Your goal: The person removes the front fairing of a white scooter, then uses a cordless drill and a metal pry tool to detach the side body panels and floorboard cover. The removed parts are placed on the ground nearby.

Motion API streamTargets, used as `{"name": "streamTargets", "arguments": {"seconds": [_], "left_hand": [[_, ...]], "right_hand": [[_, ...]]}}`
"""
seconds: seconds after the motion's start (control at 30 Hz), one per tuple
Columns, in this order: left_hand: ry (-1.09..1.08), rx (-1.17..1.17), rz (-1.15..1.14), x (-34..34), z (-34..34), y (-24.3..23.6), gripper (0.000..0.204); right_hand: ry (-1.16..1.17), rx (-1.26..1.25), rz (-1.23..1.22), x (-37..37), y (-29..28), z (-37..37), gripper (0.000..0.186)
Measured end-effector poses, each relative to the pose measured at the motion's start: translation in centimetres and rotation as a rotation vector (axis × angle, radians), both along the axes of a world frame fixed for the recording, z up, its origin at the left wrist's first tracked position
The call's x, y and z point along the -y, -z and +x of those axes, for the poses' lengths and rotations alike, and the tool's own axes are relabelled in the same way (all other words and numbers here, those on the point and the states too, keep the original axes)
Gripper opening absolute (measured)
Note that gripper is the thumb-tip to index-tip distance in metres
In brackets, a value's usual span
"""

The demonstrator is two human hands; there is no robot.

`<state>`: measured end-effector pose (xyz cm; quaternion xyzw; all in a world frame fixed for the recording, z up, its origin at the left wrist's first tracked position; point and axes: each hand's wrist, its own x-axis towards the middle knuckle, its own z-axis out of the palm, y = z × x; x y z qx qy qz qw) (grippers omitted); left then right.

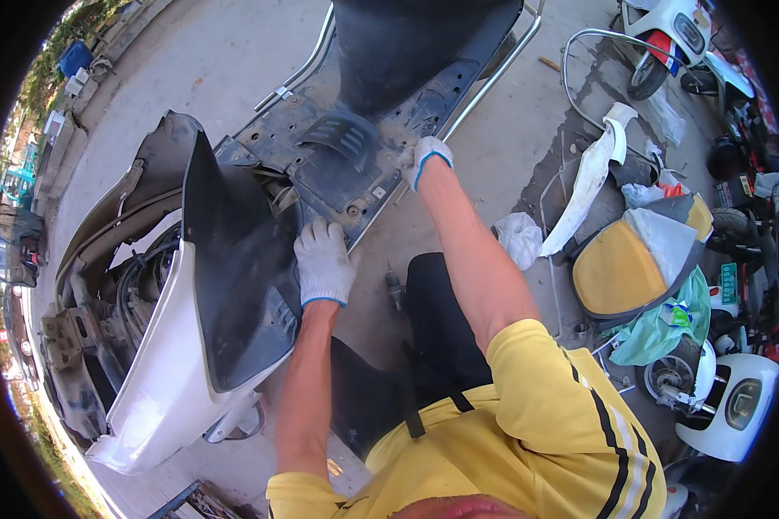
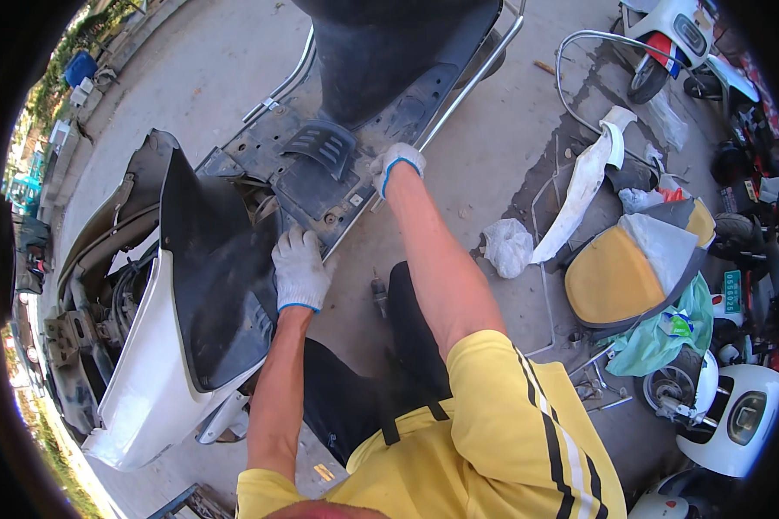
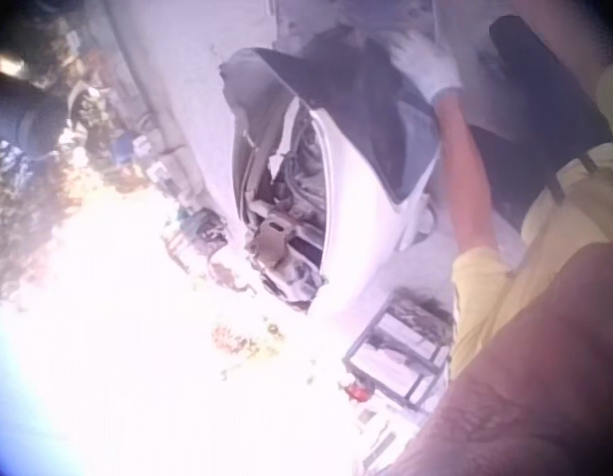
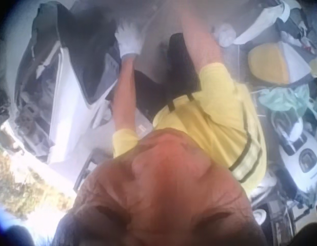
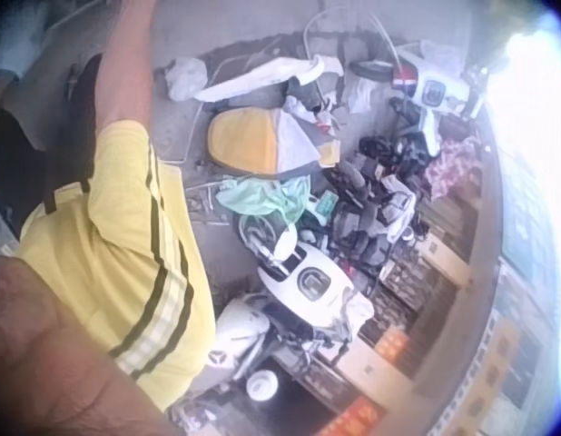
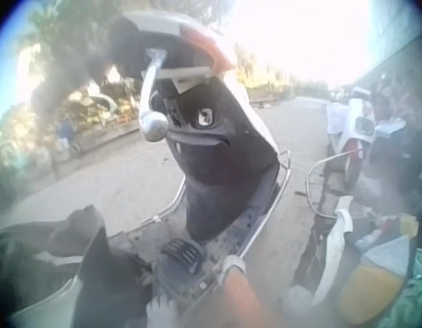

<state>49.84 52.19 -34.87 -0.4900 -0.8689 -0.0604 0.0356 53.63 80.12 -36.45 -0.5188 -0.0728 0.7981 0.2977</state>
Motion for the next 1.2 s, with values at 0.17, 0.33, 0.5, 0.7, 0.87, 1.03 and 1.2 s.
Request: {"name": "streamTargets", "arguments": {"seconds": [0.17, 0.33, 0.5, 0.7, 0.87, 1.03, 1.2], "left_hand": [[0.013, -0.014, 0.027, 0.1, 0.0, -0.1, 0.053], [0.026, -0.019, 0.079, 0.3, -0.2, 0.5, 0.054], [0.017, -0.044, 0.065, 0.5, 0.0, 0.8, 0.055], [0.004, -0.022, 0.029, 0.0, 0.3, 0.4, 0.055], [-0.004, -0.014, 0.022, -0.1, 0.3, 0.3, 0.053], [0.0, -0.024, 0.038, 0.2, 0.2, 0.4, 0.052], [-0.009, -0.001, 0.028, 0.0, 0.6, 0.1, 0.052]], "right_hand": [[-0.086, -0.129, -0.004, -0.5, 0.1, 2.5, 0.021], [-0.222, -0.046, 0.169, 1.3, 0.7, 4.4, 0.013], [-0.638, 0.206, 0.414, 0.2, -0.7, 9.3, 0.022], [-0.837, 0.371, 0.635, -6.3, 0.6, 16.9, 0.039], [-0.967, 0.831, 1.225, -4.8, 1.3, 18.9, 0.04], [-0.645, 0.796, 1.497, -0.9, 3.8, 18.5, 0.043], [-0.714, 0.932, 1.538, -1.2, 7.3, 17.4, 0.038]]}}
